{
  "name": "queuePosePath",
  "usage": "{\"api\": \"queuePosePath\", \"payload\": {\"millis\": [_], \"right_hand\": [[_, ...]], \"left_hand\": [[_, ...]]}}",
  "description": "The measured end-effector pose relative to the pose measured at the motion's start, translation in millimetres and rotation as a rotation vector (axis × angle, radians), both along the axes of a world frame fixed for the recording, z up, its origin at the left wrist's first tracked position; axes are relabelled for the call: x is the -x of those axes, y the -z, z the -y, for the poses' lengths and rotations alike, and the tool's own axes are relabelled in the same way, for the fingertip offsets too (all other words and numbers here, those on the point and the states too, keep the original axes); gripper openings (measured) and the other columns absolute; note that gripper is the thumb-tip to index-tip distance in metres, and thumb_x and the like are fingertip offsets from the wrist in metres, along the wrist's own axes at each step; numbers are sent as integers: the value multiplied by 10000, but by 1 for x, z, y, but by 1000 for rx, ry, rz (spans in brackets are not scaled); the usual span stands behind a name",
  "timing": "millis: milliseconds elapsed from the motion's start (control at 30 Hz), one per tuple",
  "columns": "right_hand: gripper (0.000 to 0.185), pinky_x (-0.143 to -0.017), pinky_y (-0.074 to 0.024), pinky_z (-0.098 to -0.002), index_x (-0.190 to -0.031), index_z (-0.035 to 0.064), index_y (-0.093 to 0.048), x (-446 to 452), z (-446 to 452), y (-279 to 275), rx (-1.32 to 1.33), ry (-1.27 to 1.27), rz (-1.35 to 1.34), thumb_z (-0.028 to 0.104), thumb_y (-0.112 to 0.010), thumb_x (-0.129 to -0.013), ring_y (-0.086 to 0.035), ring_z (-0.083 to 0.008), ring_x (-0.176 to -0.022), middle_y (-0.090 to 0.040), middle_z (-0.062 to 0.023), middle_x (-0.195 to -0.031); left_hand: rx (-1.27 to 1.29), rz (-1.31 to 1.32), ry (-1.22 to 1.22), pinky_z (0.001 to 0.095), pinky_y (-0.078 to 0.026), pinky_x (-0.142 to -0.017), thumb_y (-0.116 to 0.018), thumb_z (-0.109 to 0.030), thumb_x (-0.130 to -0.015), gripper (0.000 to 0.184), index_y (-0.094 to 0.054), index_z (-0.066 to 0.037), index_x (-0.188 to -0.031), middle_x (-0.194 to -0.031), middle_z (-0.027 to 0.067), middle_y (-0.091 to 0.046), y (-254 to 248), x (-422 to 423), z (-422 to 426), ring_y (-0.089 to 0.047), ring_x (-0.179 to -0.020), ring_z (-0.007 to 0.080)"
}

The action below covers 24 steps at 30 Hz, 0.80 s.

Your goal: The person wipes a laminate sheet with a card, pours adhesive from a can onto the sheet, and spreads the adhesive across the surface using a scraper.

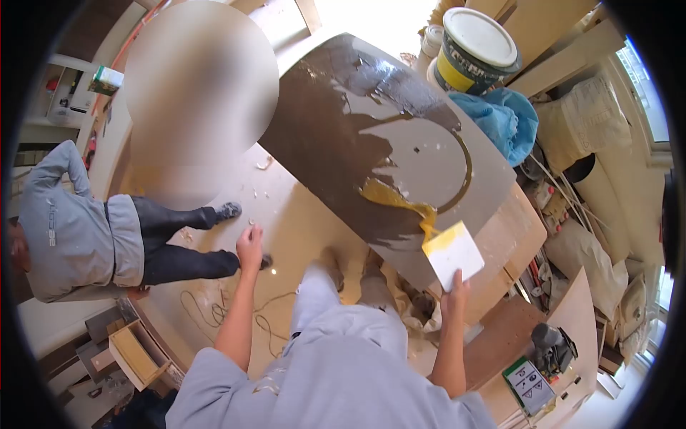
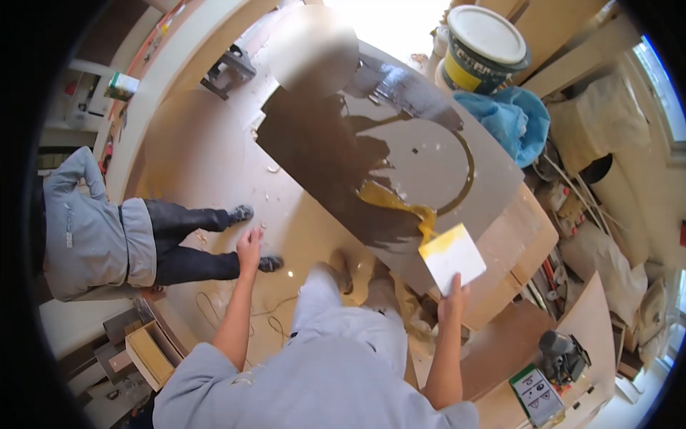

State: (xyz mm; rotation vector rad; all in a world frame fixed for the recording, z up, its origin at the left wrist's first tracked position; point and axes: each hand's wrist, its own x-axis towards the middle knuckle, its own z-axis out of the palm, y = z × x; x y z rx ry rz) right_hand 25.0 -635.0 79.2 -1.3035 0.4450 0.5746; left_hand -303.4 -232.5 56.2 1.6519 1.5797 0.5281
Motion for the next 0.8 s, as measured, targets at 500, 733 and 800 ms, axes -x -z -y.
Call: {"api": "queuePosePath", "payload": {"millis": [500,733,800], "right_hand": [[381,-882,-488,-363,-1283,7,-435,82,-82,5,44,507,14,192,-510,-959,-584,-225,-1041,-574,-95,-1189],[400,-865,-499,-336,-1287,7,-428,125,-168,-13,21,683,14,187,-532,-945,-581,-217,-1051,-565,-93,-1208],[408,-869,-500,-335,-1295,4,-420,131,-191,-26,-1,719,-15,188,-528,-947,-578,-218,-1061,-560,-95,-1217]], "left_hand": [[-429,-24,888,393,-446,-909,-490,-319,-918,360,-634,-39,-1091,-1089,182,-634,-57,-372,-329,-592,-1034,340],[-425,-226,1440,415,-424,-961,-421,-279,-942,378,-558,-74,-1229,-1202,178,-582,0,-542,-304,-549,-1118,333],[-394,-255,1528,416,-400,-998,-415,-301,-946,412,-518,-88,-1284,-1252,177,-554,34,-585,-305,-513,-1173,334]]}}
